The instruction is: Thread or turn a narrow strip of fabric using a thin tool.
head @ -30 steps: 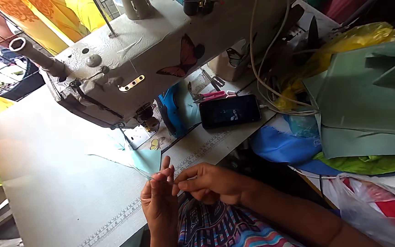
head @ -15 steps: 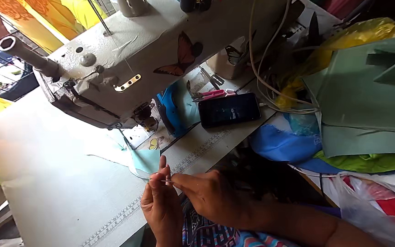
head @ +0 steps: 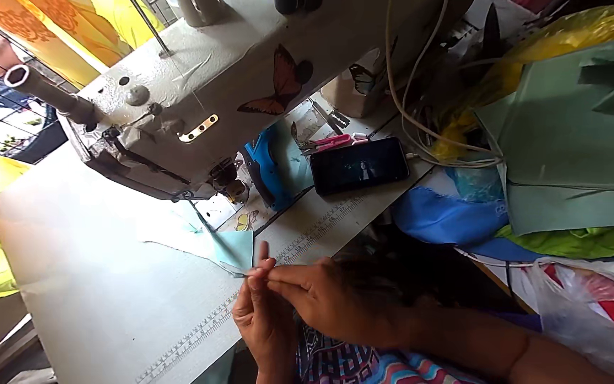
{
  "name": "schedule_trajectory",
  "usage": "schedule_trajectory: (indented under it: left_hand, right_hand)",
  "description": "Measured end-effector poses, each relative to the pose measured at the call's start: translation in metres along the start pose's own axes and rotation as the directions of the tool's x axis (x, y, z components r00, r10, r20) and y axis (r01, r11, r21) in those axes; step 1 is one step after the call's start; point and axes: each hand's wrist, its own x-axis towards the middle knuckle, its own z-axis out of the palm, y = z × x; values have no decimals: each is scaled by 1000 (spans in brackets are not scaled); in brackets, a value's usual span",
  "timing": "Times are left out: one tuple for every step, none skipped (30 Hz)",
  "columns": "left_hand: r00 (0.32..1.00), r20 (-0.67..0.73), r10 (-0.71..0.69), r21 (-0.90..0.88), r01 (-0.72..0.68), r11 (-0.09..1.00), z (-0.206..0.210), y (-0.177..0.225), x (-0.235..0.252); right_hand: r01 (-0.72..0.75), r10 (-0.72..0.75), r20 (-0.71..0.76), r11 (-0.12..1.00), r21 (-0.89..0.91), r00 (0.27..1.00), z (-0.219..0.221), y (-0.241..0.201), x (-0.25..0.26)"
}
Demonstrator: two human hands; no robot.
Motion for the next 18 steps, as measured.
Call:
schedule_trajectory:
  left_hand:
    - [1000,-10,-18,3,18,1000,1,0,-1]
    - [999,-19,-30,-2,30,1000,1,0,-2]
    - [999,-26,-32,-4,32,999,0,0,-1]
    - [999,-20,-29,-4,29,1000,0,1,1]
    - [1000,-5,-26,-7,26,1000,-3,2,4]
    - [999,18,-27,-13,28,1000,-6,2,6]
    - [999,24,-32,-29,32,999,-9,3,8]
    - [999,0,-37,-51,37,998,-10,4,11]
    - [999,-37,-37,-76,34,997,-10,6,13]
    - [997,-67,-33,-89,27,996,-9,7,14]
    - [996,-87,-33,-90,25,996,-8,9,15]
    - [994,-105,-30,-79,22,997,-6,9,14]
    - [992,-122,-19,-61,12,998,-4,9,14]
    - [991,-135,1,-30,-5,1000,-3,9,12]
    - [989,-142,28,12,-27,1000,-3,7,11]
    - [987,-150,58,52,-51,997,-2,5,10]
    - [983,-162,85,89,-71,993,-1,3,9]
    - [979,-174,104,115,-85,990,0,3,9]
  right_hand:
    - [55,-58,-58,997,-59,997,6,4,-1]
    - [77,-84,-80,994,-83,993,9,6,0]
    - [81,-87,-80,994,-76,993,9,7,1]
    - [74,-77,-68,996,-54,995,8,6,2]
    - [59,-60,-53,998,-25,997,7,6,3]
    - [37,-37,-28,999,3,999,5,5,4]
    - [17,-17,-4,1000,21,1000,3,5,4]
    - [-5,4,17,999,33,1000,2,4,4]
    - [-27,26,37,999,40,999,1,4,4]
    - [-49,47,56,998,42,997,0,3,4]
    - [-69,66,72,997,41,995,-1,2,4]
    - [-80,77,83,996,38,994,-2,1,4]
    - [-82,79,86,996,36,993,-2,1,4]
    - [-75,72,80,997,34,994,0,1,4]
    - [-59,57,65,998,27,996,2,2,3]
    - [-38,37,46,999,20,998,5,4,2]
    - [-21,21,29,1000,13,999,7,5,2]
    - [-7,7,15,1000,5,1000,10,6,3]
